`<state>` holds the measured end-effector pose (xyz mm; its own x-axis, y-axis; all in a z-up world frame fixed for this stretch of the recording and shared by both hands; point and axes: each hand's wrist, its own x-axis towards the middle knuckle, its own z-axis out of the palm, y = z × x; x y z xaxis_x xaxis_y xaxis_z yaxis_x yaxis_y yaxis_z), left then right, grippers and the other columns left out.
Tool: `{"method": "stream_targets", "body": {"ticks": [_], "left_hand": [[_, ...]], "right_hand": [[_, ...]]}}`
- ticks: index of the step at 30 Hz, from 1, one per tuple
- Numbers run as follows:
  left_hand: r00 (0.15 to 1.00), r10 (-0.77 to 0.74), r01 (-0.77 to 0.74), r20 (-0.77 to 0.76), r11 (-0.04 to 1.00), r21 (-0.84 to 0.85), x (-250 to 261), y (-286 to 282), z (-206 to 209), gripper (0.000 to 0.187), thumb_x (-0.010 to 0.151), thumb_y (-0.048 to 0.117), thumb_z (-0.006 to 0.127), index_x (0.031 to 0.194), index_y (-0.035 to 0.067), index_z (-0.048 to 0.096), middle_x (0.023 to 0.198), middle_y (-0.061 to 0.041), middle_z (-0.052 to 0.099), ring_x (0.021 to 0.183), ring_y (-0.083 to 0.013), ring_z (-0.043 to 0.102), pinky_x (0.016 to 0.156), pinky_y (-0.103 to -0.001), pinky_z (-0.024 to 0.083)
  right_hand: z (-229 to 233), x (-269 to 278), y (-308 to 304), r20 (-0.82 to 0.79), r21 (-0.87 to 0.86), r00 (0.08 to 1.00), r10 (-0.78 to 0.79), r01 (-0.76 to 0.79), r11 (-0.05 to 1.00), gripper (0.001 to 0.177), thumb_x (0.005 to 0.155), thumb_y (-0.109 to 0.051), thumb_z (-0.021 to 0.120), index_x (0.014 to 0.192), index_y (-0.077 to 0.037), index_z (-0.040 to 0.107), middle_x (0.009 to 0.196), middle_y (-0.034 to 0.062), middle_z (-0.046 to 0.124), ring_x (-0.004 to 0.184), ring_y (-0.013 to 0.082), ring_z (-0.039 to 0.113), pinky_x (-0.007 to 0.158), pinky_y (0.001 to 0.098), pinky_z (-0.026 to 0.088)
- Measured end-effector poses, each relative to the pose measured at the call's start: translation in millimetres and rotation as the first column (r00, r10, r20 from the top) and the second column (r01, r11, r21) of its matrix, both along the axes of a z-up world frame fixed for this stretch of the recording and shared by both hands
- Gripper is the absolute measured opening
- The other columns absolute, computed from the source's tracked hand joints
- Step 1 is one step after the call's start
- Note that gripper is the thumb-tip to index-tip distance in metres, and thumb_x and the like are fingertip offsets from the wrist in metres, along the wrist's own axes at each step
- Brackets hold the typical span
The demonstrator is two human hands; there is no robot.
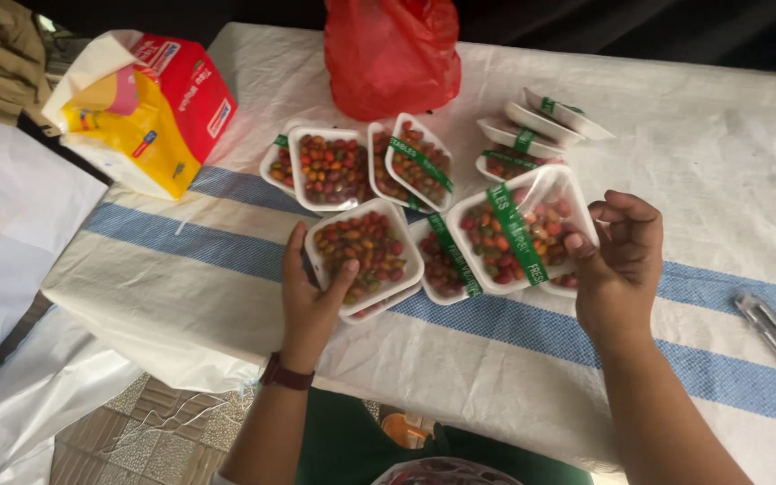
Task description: Packaging small vegetables into trays and sealing them with plastic wrap
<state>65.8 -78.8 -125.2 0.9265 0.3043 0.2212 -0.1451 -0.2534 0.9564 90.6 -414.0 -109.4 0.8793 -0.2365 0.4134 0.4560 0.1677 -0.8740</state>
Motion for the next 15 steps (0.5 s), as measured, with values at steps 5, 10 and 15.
{"method": "stream_targets", "body": {"ticks": [5,10,15], "left_hand": [[0.998,0.043,-0.037,-0.051,0.994,0.107,-1.2,-1.0,6.9,0.092,0.080,0.045,0.075,0.154,0.008,0.035,0.155,-0.016,0.039,0.144,-0.0287,0.041,0.112,-0.042,0.046],[0.983,0.176,-0.184,0.056,0.966,0.184,7.6,16.2,10.1,0.074,0.085,0.041,0.072,0.146,0.009,0.047,0.149,-0.010,0.050,0.137,-0.0241,0.048,0.105,-0.042,0.040],[0.967,0.253,-0.255,0.043,0.929,0.268,50.3,52.3,23.8,0.043,0.091,0.041,0.069,0.125,0.015,0.061,0.103,-0.003,0.068,0.083,-0.0170,0.061,0.075,-0.032,0.051]], "right_hand": [[-1.8,2.2,-8.5,0.007,0.031,1.000,0.011,-0.012,0.999,0.046,0.096,0.001,0.066,0.135,-0.014,0.045,0.110,0.0054,0.059,0.088,0.0119,0.063,0.062,0.0246,0.059],[-2.8,31.9,-66.0,-0.310,-0.009,0.904,-0.295,0.308,0.951,0.054,0.080,0.015,0.046,0.114,-0.026,0.058,0.116,0.0016,0.064,0.095,0.0128,0.061,0.078,0.0206,0.050],[-18.3,84.6,-142.1,-0.504,0.266,0.790,-0.349,0.526,0.808,0.046,0.079,0.010,0.051,0.109,-0.023,0.062,0.122,0.0100,0.066,0.096,0.0199,0.080,0.068,0.0311,0.071]]}}
